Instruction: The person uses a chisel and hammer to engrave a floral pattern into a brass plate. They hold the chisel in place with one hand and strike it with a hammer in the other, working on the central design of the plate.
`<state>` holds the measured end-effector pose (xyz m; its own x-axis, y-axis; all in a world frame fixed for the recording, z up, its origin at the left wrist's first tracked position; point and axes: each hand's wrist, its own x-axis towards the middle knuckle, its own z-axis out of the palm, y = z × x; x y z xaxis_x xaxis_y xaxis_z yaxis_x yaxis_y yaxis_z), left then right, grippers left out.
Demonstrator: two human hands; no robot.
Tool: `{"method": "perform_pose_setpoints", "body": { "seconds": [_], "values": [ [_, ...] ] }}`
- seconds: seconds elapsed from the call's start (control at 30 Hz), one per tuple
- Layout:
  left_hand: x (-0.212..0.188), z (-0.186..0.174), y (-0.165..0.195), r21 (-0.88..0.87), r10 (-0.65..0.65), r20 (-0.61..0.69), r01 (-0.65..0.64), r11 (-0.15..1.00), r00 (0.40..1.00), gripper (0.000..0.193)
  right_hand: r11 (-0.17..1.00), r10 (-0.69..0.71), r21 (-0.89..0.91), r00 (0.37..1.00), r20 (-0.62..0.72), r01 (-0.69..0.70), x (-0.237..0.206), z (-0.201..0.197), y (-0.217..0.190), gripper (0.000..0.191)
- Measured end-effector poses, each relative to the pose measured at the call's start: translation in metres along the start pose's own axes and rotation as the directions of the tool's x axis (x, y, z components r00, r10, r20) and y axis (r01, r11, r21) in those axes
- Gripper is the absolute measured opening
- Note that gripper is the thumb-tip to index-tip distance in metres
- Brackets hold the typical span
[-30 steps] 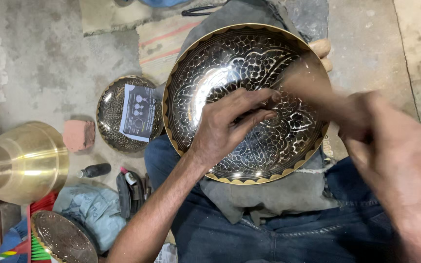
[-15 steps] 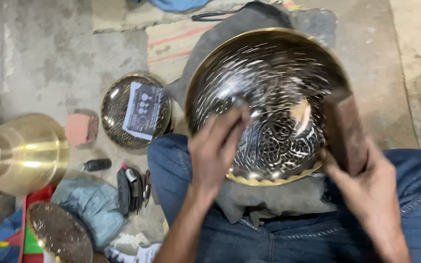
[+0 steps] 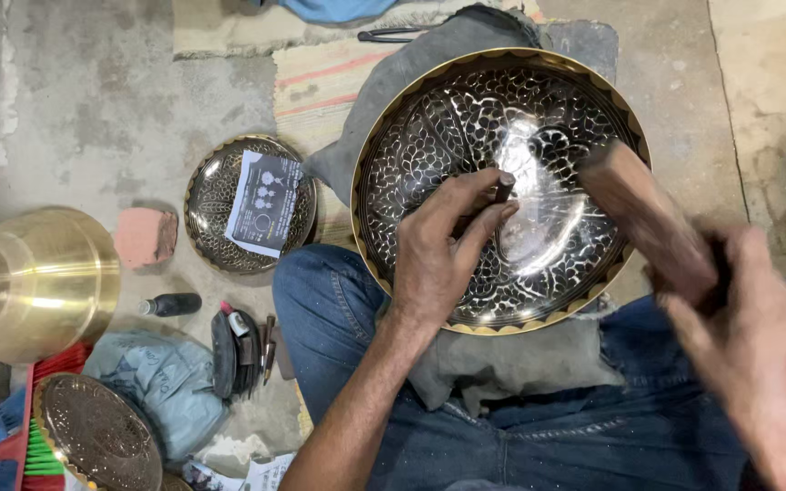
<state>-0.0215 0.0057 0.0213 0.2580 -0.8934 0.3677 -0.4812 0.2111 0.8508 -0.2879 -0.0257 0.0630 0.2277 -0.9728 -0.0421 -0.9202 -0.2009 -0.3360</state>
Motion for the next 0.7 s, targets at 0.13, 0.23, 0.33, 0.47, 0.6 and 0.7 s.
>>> {"method": "perform_pose_setpoints", "body": {
  "seconds": [0.13,0.23,0.33,0.47,0.6,0.7],
  "values": [
    [0.004,0.002,-0.003,0.020,-0.006,0.004,0.006,1.000,1.000,0.034,0.967,-0.255,-0.030,0.963,-0.087,0.253,0.021,-0.026,-0.031,0.049],
    [0.005,0.001,-0.004,0.007,-0.012,0.008,0.012,1.000,1.000,0.033,0.898,-0.427,-0.181,0.892,-0.145,0.401,0.032,-0.036,-0.051,0.053],
    [0.007,-0.001,-0.005,0.017,0.013,0.023,-0.013,1.000,1.000,0.036,0.867,-0.456,-0.286,0.881,-0.122,0.409,0.040,-0.041,-0.060,0.049],
    [0.010,-0.006,-0.007,0.003,0.019,0.051,-0.019,1.000,0.999,0.038,0.908,-0.319,-0.288,0.948,-0.001,0.305,0.049,-0.043,-0.061,0.040],
    [0.011,-0.006,-0.007,0.051,0.095,0.040,-0.097,0.994,0.995,0.037,0.869,-0.349,-0.356,0.936,0.047,0.342,0.053,-0.044,-0.058,0.038],
    [0.011,-0.005,-0.006,0.047,0.084,0.056,-0.086,0.995,0.995,0.035,0.897,-0.442,-0.103,0.887,-0.133,0.431,0.054,-0.044,-0.056,0.031]
  ]
}}
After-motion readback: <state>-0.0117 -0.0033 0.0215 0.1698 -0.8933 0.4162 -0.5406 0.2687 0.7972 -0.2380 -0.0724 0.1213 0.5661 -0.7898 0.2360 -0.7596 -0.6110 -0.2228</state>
